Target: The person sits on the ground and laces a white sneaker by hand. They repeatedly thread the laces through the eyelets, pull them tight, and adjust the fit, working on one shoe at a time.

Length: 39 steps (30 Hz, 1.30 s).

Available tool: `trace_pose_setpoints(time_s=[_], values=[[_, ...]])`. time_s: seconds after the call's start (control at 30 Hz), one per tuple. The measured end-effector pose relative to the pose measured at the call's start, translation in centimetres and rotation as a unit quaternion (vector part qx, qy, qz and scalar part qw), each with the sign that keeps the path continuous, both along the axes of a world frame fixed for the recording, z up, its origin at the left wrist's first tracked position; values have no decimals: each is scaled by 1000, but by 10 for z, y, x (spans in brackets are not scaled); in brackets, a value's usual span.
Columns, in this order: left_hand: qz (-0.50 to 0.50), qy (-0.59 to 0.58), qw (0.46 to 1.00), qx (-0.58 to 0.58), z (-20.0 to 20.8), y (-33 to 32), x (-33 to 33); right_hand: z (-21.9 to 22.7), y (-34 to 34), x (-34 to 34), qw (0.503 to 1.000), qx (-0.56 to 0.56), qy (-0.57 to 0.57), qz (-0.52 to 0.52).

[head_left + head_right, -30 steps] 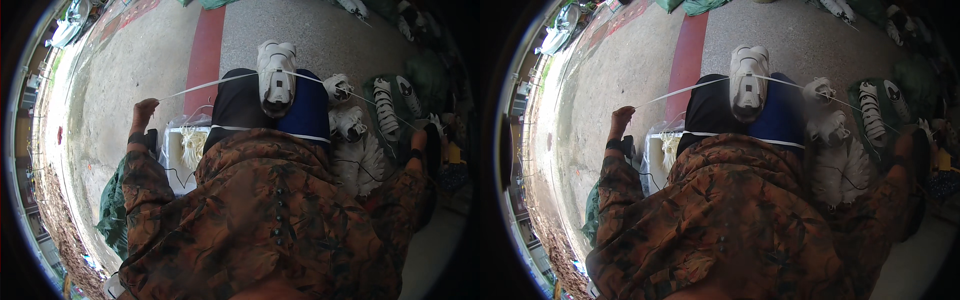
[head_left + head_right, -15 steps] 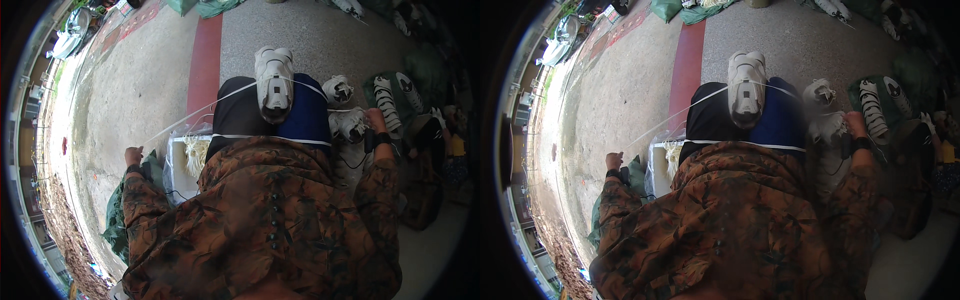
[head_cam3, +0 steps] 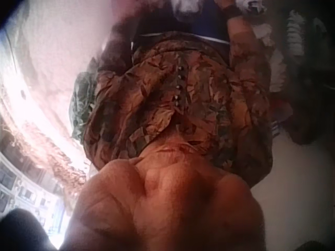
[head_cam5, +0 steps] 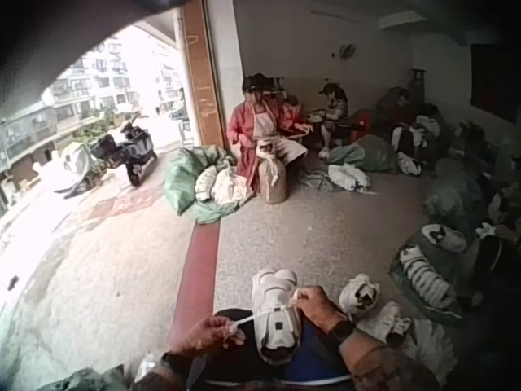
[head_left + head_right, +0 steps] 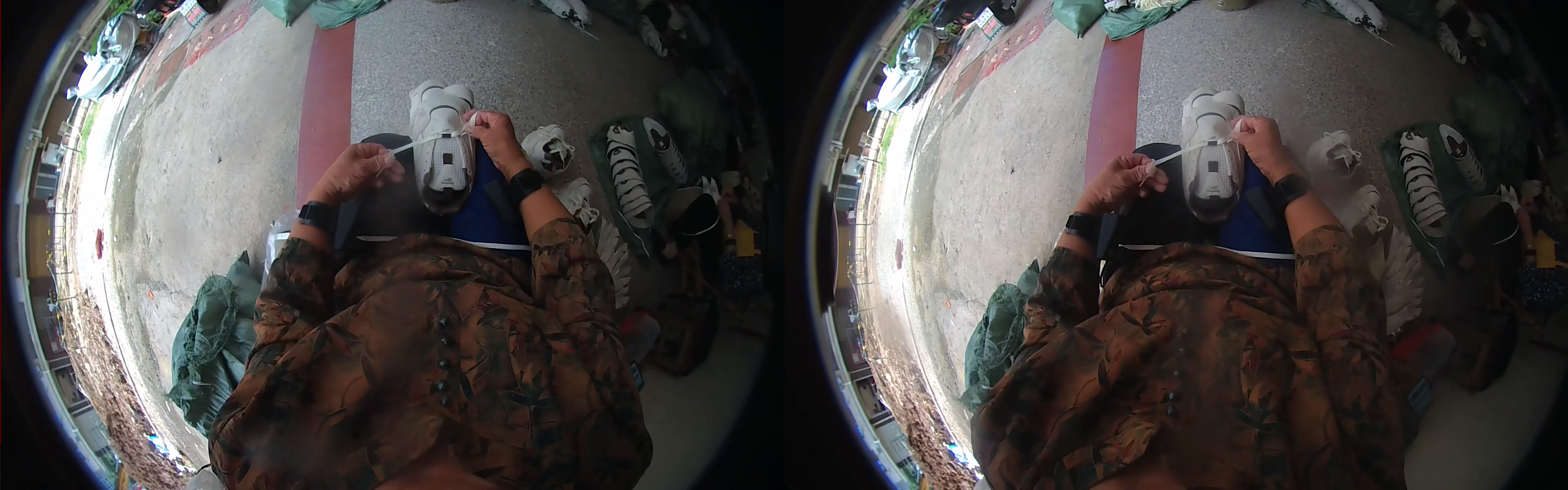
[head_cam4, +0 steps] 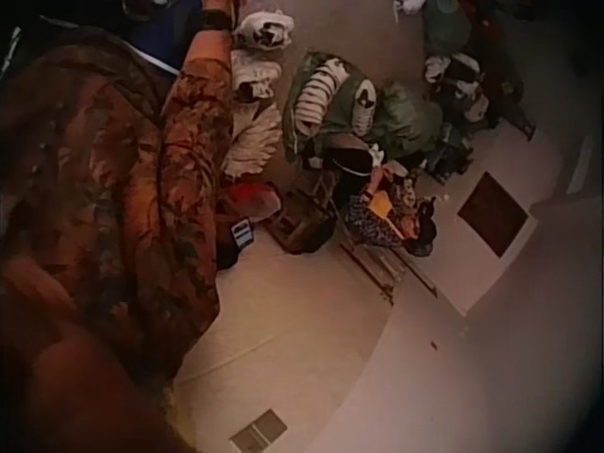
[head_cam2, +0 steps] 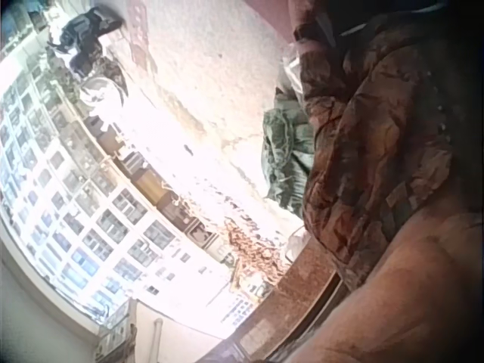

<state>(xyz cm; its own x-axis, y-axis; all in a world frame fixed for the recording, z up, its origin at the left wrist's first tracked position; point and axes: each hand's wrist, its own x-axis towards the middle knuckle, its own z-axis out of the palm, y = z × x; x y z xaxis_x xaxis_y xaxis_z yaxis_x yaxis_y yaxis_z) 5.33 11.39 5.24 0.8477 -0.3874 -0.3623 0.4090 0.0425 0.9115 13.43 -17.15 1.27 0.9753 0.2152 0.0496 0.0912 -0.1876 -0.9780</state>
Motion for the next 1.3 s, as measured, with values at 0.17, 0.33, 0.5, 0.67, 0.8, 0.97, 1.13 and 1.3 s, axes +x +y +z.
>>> trace_pose_setpoints(time_s=[0.17,0.33,0.5,0.67,0.8,0.97,1.13,1.3], values=[[-13,-81,986,142,4,-35,25,-6,5,-5,986,-100,-129,-37],[22,-85,987,131,-2,-38,26,6,19,-6,955,-221,-198,-18],[31,-104,988,110,-8,-38,25,0,29,-9,915,-315,-250,-41],[37,-132,982,128,-5,-47,22,3,29,0,939,-283,-194,-26],[98,-157,978,100,-5,-71,14,0,29,-7,965,-219,-124,-79],[64,-306,925,214,-20,-89,15,1,40,-32,902,-335,-246,-118],[17,-499,755,424,-26,-107,24,20,38,-51,905,-360,-220,-43],[-73,-480,681,548,-21,-122,34,6,28,-25,917,-317,-240,-41]])
